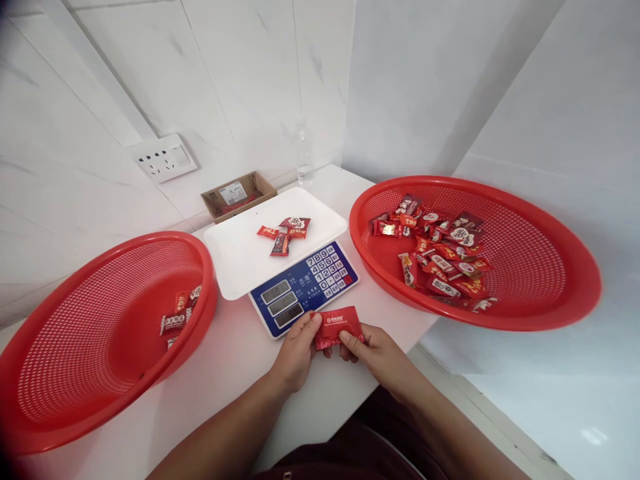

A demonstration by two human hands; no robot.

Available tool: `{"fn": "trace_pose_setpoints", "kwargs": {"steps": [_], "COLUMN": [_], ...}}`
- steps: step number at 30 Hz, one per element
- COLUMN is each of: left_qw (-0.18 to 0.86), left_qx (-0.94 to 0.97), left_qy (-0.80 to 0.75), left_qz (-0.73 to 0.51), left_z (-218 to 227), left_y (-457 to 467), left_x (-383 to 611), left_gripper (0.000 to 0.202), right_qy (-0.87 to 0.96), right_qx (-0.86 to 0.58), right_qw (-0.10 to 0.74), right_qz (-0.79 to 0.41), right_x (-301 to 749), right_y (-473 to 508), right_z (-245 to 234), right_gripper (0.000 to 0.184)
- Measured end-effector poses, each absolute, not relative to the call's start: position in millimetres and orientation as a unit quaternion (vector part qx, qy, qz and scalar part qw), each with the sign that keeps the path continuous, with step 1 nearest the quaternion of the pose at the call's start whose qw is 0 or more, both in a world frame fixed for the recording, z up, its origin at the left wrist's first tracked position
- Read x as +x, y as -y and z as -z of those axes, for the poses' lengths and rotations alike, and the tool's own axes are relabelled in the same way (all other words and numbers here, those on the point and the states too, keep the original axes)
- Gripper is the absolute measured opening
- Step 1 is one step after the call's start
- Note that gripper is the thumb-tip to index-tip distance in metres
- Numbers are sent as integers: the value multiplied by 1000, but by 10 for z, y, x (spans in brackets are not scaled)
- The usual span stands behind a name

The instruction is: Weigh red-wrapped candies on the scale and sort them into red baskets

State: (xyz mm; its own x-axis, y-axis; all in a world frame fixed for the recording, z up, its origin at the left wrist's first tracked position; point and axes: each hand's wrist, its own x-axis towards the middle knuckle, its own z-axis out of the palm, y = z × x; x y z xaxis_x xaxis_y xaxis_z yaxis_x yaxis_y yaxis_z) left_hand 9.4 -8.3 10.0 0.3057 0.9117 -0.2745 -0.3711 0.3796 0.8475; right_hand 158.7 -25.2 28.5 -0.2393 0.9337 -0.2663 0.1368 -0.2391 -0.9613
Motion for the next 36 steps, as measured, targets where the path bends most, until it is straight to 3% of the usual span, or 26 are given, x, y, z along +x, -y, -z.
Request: {"fn": "trace_pose_setpoints", "kwargs": {"steps": [12,21,30,33,36], "left_qw": [742,763,769,771,772], "left_qx": [336,322,311,304,296], "left_qy": [-386,-370,-369,-369,-370], "left_qz": [-434,-422,-419,-421,-424], "left_z": [-128,-127,-88,-57,-23], "left_y": [77,64,58,51,33], "left_x": [90,69,74,84,105], "left_gripper": [40,44,47,50,52], "right_qy": [535,564,642,654,649], "right_qx": [-516,-628,-572,-567,-626], "right_qw": [317,355,204,205,224], "right_qz": [-590,-402,-468,-458,-370], "right_x": [1590,2246,2236,2293,2521], "right_y": [229,0,-32,-47,-175], "right_z": [-426,-1199,-1394,-1393,-1430], "right_gripper": [37,44,45,43,41]}}
